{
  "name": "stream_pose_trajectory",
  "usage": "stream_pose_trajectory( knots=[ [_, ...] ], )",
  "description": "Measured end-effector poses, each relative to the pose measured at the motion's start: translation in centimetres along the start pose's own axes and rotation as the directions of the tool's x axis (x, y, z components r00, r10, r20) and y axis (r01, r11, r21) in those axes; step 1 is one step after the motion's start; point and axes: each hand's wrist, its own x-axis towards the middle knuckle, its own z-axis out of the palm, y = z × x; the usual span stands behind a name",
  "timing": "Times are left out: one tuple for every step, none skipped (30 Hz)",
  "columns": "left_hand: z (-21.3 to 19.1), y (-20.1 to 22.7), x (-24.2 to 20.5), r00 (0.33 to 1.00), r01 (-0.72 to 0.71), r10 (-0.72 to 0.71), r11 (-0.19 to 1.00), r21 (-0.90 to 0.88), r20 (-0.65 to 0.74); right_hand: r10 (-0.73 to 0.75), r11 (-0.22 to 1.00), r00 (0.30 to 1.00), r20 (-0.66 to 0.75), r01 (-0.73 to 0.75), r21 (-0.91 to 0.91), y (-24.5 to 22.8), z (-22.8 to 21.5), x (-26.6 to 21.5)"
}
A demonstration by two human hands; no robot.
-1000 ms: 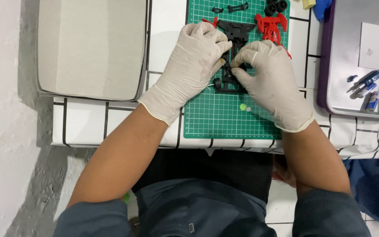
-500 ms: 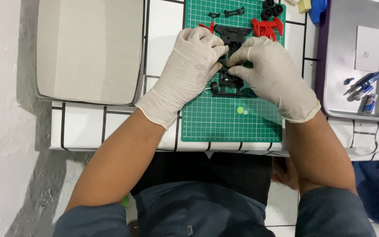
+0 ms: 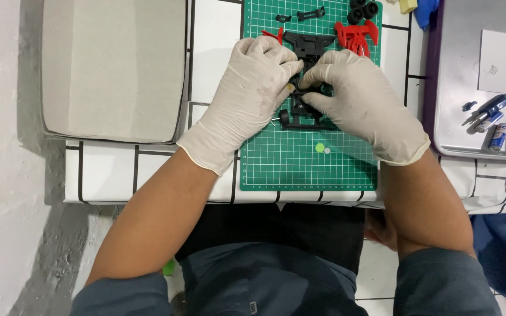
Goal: The person assembles a toy vehicle chassis on a green cutting mat. They attach black plastic frame pieces, insert a blue motor, and connect red plastic components. The person uses a screwdriver to tighten screws and secures the parts together.
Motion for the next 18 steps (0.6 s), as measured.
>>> stream_pose_trajectory(
  knots=[
    [0.10,-0.01,-0.01,1.000,0.000,0.000,1.000,0.000,0.001,0.000,1.000,1.000,0.000,0.000,0.001,0.00,-0.04,0.02],
    [0.21,-0.02,-0.02,1.000,0.000,0.000,1.000,0.020,0.004,-0.005,1.000,1.000,0.002,0.005,-0.001,-0.01,-0.08,0.03],
    [0.30,-0.02,-0.02,1.000,0.001,-0.001,0.999,0.039,0.007,-0.009,1.000,1.000,0.004,0.010,-0.003,-0.02,-0.14,0.05],
    [0.40,-0.03,-0.08,1.000,0.001,-0.001,0.999,0.039,0.007,-0.009,1.000,1.000,0.004,0.009,-0.002,-0.19,-0.20,0.08],
    [0.48,-0.06,-0.10,1.000,0.000,0.000,1.000,0.022,0.002,-0.006,1.000,1.000,0.005,0.006,-0.001,-0.35,-0.28,0.12],
    [0.56,-0.09,-0.13,1.000,0.000,0.000,1.000,0.005,-0.003,-0.002,1.000,1.000,0.007,0.002,0.001,-0.52,-0.37,0.15],
    [0.48,-0.08,-0.10,1.000,-0.001,0.001,1.000,0.005,-0.002,-0.002,1.000,1.000,0.007,0.002,0.002,-0.49,-0.28,0.15],
    [0.39,-0.07,-0.08,1.000,-0.001,0.001,1.000,-0.009,-0.006,-0.006,1.000,1.000,-0.008,0.006,-0.016,-0.46,-0.20,0.16],
    [0.31,-0.04,-0.03,1.000,-0.002,0.002,1.000,-0.024,-0.009,-0.009,0.999,1.000,-0.022,0.008,-0.034,-0.43,-0.14,0.15],
    [0.23,-0.05,-0.02,1.000,-0.002,0.002,1.000,-0.024,-0.009,-0.008,0.999,1.000,-0.022,0.008,-0.034,-0.50,-0.16,0.12],
    [0.18,-0.05,-0.02,1.000,-0.001,0.000,0.999,-0.040,-0.012,-0.021,0.999,0.999,-0.032,0.020,-0.026,-0.56,-0.18,0.08],
    [0.12,-0.05,-0.03,1.000,0.000,-0.001,0.998,-0.055,-0.015,-0.033,0.999,0.999,-0.042,0.032,-0.018,-0.64,-0.18,0.04],
    [0.08,-0.03,-0.01,1.000,0.000,-0.001,0.999,-0.055,-0.015,-0.033,0.999,0.999,-0.042,0.032,-0.018,-0.61,-0.12,0.01],
    [0.03,-0.02,0.02,1.000,0.000,-0.001,0.999,-0.040,-0.008,-0.030,0.999,0.998,-0.057,0.029,-0.023,-0.59,-0.05,-0.02],
    [-0.02,-0.03,0.05,1.000,0.000,0.000,1.000,-0.026,-0.003,-0.028,0.999,0.997,-0.073,0.026,-0.029,-0.57,0.01,-0.03],
    [0.06,-0.06,0.05,1.000,0.000,0.000,1.000,-0.025,-0.003,-0.029,0.999,0.997,-0.074,0.027,-0.029,-0.51,-0.02,-0.10],
    [0.14,-0.07,0.01,1.000,-0.003,0.002,0.999,-0.038,-0.010,-0.022,0.999,0.998,-0.056,0.020,-0.050,-0.46,-0.01,-0.18],
    [0.22,-0.09,-0.02,1.000,-0.006,0.005,0.999,-0.051,-0.016,-0.016,0.997,0.999,-0.039,0.013,-0.070,-0.41,-0.01,-0.27]
  ],
)
